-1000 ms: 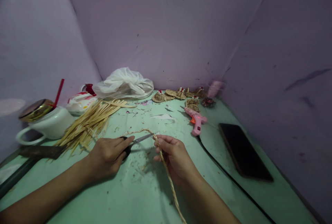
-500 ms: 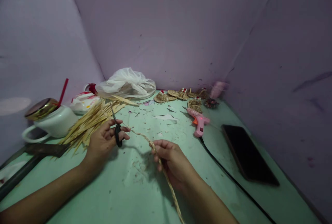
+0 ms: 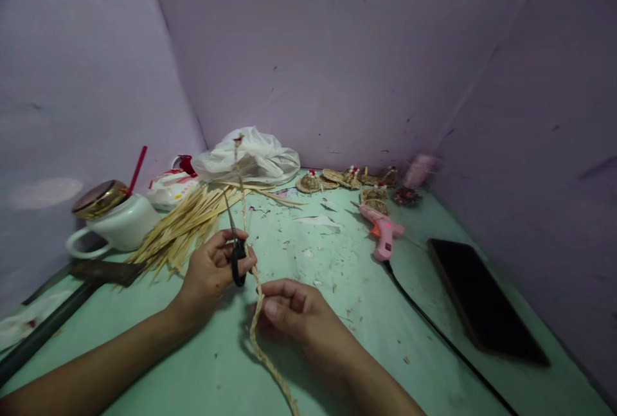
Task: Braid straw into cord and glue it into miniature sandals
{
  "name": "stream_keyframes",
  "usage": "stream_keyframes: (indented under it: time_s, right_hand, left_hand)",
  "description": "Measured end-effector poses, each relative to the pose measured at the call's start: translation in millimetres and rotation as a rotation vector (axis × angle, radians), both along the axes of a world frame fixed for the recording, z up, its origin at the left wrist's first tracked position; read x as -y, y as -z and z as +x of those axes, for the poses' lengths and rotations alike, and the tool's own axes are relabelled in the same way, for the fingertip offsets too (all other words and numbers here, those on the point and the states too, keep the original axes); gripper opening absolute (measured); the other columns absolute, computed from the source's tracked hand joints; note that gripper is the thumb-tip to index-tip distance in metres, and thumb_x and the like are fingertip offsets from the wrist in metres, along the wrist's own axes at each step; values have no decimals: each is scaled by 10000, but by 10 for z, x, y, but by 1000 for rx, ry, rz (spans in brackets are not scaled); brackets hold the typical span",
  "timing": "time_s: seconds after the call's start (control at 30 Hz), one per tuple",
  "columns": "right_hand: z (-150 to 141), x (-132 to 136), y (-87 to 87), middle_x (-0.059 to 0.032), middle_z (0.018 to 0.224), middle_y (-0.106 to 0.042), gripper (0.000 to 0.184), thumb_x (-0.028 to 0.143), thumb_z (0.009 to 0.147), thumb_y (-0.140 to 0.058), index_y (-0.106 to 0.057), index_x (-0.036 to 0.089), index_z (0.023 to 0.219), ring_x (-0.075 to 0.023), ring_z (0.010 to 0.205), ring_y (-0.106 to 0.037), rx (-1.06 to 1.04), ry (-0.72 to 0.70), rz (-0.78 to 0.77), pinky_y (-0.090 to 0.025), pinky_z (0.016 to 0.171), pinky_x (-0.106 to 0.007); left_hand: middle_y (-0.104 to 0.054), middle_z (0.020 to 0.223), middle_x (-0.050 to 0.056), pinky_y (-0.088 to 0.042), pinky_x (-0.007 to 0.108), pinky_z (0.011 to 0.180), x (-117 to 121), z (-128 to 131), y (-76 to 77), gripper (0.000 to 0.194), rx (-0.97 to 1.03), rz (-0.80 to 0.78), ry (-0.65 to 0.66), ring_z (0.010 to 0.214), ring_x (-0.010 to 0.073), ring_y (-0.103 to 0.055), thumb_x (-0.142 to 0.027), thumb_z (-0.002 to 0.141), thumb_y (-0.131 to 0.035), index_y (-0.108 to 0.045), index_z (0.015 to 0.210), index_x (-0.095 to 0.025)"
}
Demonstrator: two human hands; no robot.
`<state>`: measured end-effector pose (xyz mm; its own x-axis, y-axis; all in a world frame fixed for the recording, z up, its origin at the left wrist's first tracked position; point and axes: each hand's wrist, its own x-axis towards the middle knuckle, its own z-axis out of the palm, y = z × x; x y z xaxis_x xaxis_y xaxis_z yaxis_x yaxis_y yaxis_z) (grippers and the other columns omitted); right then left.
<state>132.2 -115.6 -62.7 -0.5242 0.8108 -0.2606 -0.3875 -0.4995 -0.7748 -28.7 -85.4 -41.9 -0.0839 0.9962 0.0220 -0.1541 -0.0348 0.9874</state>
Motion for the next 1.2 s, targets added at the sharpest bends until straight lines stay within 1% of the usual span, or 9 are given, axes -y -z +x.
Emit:
stream_keyframes:
  time_s: [0.23,0.33,0.43,0.57,0.7,0.8,0.9,1.07,1.2]
  right_hand:
    - [-69,29,37,-10,590,-635,356,304,531,-818,-638,113,771,-78,533,-577,54,55,9,-381,516,-178]
    - [-87,33,-14,32,441,-567,352,343,476,-818,-599,123,641,-62,374,-490,176,111,-23,-337,394,-174]
    - [-92,22,-53,54,376,-526,370,332,417,-822,-573,143,616,-74,328,-445,304,180,-69,-347,340,-193]
    - [-86,-1,-25,33,427,-564,355,294,415,-816,-604,128,645,-85,389,-509,261,169,-131,-382,396,-193]
    - [-35,-49,8,10,489,-595,297,247,474,-800,-656,108,693,-73,425,-518,213,184,-82,-369,427,-182]
    - [44,-92,-38,12,563,-606,303,169,475,-801,-679,111,746,-71,495,-545,158,251,-80,-415,497,-181]
    - [116,-116,-107,6,639,-607,322,138,495,-796,-684,118,796,-77,557,-553,90,225,-86,-468,576,-211]
    - [156,-125,-135,19,636,-557,354,189,567,-769,-662,141,901,-90,539,-509,149,223,-101,-456,458,-219]
    - [153,-133,-108,12,648,-563,351,195,591,-752,-662,128,924,-62,503,-466,138,212,-78,-423,444,-192]
  left_hand:
    - [-593,618,-19,-426,195,493,27,60,-42,398,-33,31,-27,526,101,-546,-223,544,-720,-520,881,-154]
    - [-580,608,-27,-426,189,490,27,58,-40,383,-49,51,-21,521,92,-528,-204,547,-709,-514,872,-152]
    - [-566,620,-36,-434,184,511,11,58,-26,372,-90,77,-30,538,83,-517,-173,547,-700,-508,865,-150]
    - [-541,589,-51,-413,175,494,-53,29,29,354,-160,59,29,524,77,-500,-184,572,-684,-505,875,-146]
    - [-533,553,-56,-375,180,435,-108,-49,88,371,-209,-29,143,475,89,-496,-235,621,-655,-481,938,-152]
    - [-523,575,-57,-384,188,453,-111,-96,87,346,-260,6,166,479,86,-492,-247,656,-638,-483,955,-164]
    - [-537,591,-47,-390,196,459,-91,-103,61,341,-283,-6,158,491,95,-503,-271,658,-643,-488,944,-169]
    - [-560,596,-35,-396,192,487,-42,-57,70,312,-356,13,201,509,91,-495,-238,655,-638,-521,932,-157]
    - [-558,594,-35,-401,191,510,-15,-42,100,276,-377,47,205,529,91,-498,-210,660,-619,-534,917,-155]
